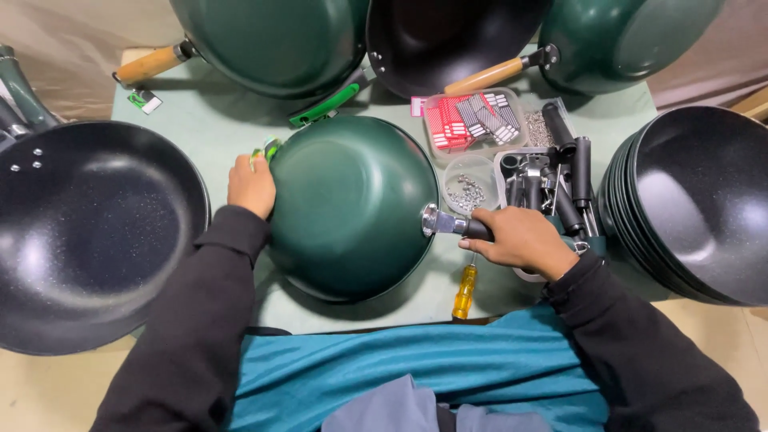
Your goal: Assembling handles onto woks and pans, including fastening screws with a screwdriver and cleaning the surfaces with a cloth.
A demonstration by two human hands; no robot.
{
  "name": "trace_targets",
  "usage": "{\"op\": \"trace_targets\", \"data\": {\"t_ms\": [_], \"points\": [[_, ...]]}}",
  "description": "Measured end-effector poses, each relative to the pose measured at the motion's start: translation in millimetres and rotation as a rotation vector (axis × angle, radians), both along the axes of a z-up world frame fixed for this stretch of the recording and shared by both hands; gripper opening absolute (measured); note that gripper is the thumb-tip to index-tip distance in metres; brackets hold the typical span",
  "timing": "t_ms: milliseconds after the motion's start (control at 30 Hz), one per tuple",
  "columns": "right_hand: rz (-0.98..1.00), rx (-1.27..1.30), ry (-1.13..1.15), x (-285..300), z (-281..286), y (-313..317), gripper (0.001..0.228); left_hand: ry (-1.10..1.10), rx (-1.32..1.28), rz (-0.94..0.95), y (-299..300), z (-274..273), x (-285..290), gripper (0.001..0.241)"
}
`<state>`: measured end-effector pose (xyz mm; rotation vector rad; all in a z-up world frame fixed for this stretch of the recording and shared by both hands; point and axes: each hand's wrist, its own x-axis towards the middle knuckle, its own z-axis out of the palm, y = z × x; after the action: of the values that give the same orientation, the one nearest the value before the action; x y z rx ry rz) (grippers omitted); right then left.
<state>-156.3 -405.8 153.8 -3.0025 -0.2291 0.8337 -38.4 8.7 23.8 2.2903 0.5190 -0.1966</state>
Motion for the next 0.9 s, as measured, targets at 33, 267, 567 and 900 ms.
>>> {"op": "trace_targets", "data": {"t_ms": [33, 267, 567, 900], "points": [[-0.004, 0.003, -0.001, -0.3, -1.5, 0.0, 0.049, -0.001, 0.003, -0.004, -0.8, 1.3, -7.8, 0.053], [-0.009, 0.01, -0.016, -1.9, -6.5, -4.0, 0.05, 0.009, -0.135, 0.174, -3.1, -26.1, -59.4, 0.062], [-0.04, 0.0, -0.047, -4.8, -7.5, -7.5, 0.052, -0.131, -0.167, 0.187, -76.7, 11.8, -147.1, 0.082], [-0.043, 0.018, -0.058, -5.9, -16.6, -11.9, 0.053, -0.771, 0.443, -0.491, -133.4, 38.1, -202.0, 0.089]]}}
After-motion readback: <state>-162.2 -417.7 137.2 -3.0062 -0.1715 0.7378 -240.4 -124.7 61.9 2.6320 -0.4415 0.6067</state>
